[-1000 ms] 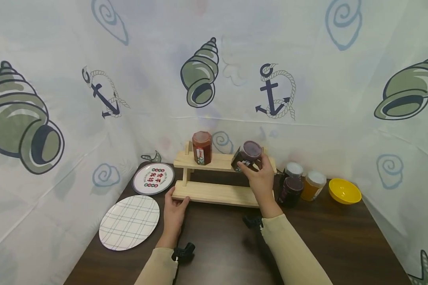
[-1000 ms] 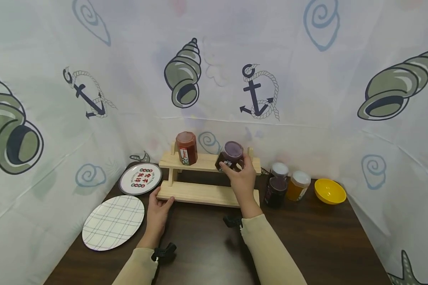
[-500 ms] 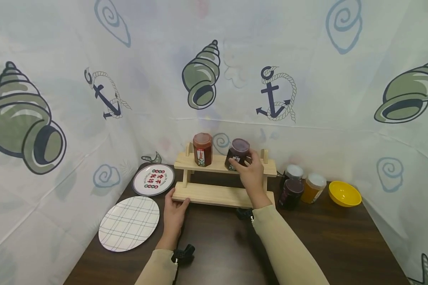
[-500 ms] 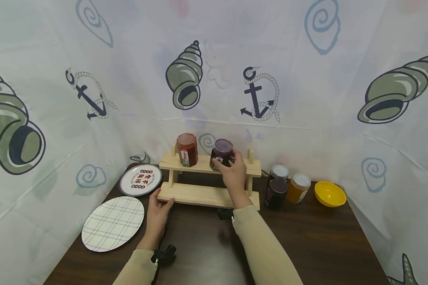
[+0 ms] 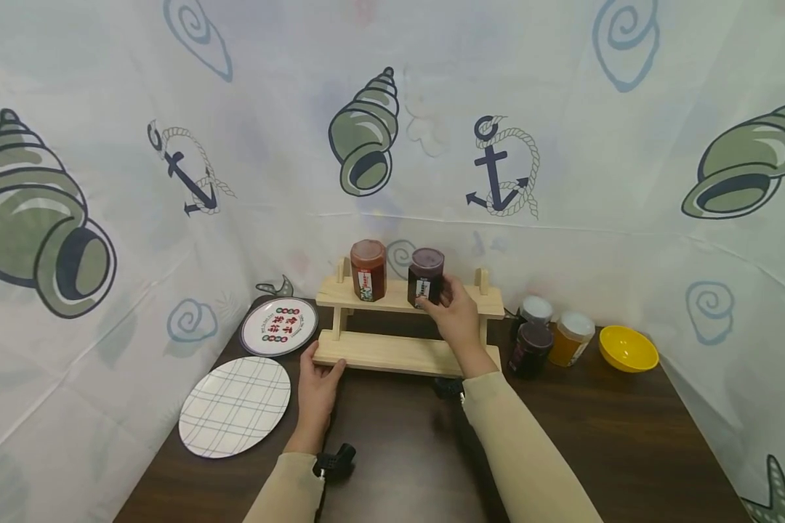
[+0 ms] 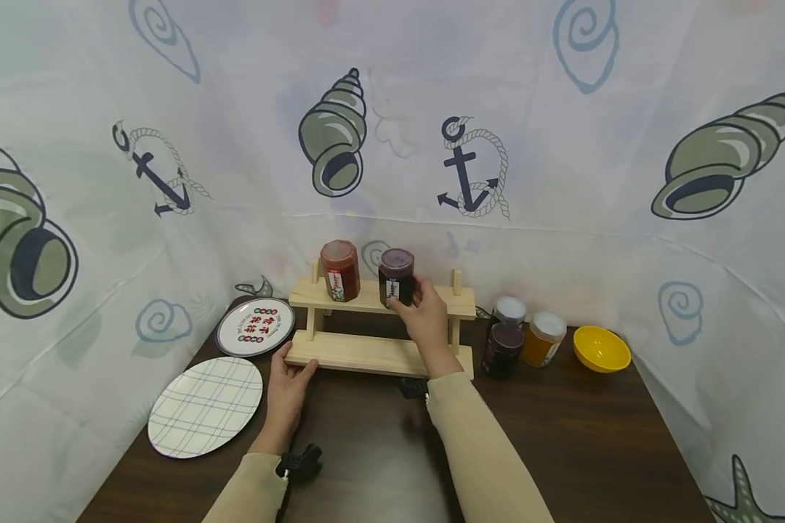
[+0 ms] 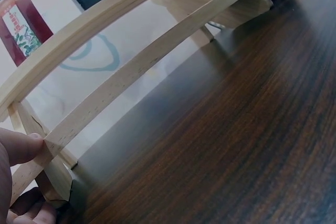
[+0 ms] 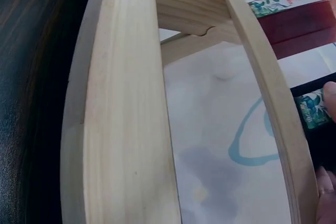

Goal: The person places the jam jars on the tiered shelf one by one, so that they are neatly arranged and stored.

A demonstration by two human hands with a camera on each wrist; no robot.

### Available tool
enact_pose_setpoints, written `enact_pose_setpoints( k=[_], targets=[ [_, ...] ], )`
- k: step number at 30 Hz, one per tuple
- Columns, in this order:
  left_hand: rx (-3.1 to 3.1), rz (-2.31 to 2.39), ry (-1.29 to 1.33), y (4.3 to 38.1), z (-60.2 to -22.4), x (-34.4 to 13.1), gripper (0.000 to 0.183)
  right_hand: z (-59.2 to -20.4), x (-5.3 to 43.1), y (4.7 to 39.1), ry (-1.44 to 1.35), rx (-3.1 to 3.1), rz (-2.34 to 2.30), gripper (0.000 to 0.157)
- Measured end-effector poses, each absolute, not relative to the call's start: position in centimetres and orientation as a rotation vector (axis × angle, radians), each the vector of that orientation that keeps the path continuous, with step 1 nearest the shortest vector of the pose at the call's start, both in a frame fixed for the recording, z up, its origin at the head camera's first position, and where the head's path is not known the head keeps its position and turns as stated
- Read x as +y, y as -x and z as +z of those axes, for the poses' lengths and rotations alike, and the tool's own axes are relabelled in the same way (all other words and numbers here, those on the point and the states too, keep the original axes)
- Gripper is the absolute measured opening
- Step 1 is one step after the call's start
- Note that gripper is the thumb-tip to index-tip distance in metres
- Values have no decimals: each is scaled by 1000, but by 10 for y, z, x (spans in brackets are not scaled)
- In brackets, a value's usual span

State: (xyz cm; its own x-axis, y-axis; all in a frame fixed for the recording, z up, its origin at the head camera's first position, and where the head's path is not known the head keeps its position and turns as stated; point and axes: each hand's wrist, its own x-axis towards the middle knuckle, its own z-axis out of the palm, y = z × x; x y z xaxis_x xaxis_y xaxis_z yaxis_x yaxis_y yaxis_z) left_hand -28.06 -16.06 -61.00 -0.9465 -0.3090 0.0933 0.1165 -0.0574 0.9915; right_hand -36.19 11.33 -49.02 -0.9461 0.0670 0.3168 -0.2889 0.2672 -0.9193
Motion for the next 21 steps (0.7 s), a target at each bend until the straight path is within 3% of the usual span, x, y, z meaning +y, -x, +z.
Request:
enact_pose_setpoints(
  k=[21],
  targets=[
    [-1911, -2113, -200, 282, -611, -162, 84, -476, 111, 363, -144, -2476, 1674, 83]
  ],
)
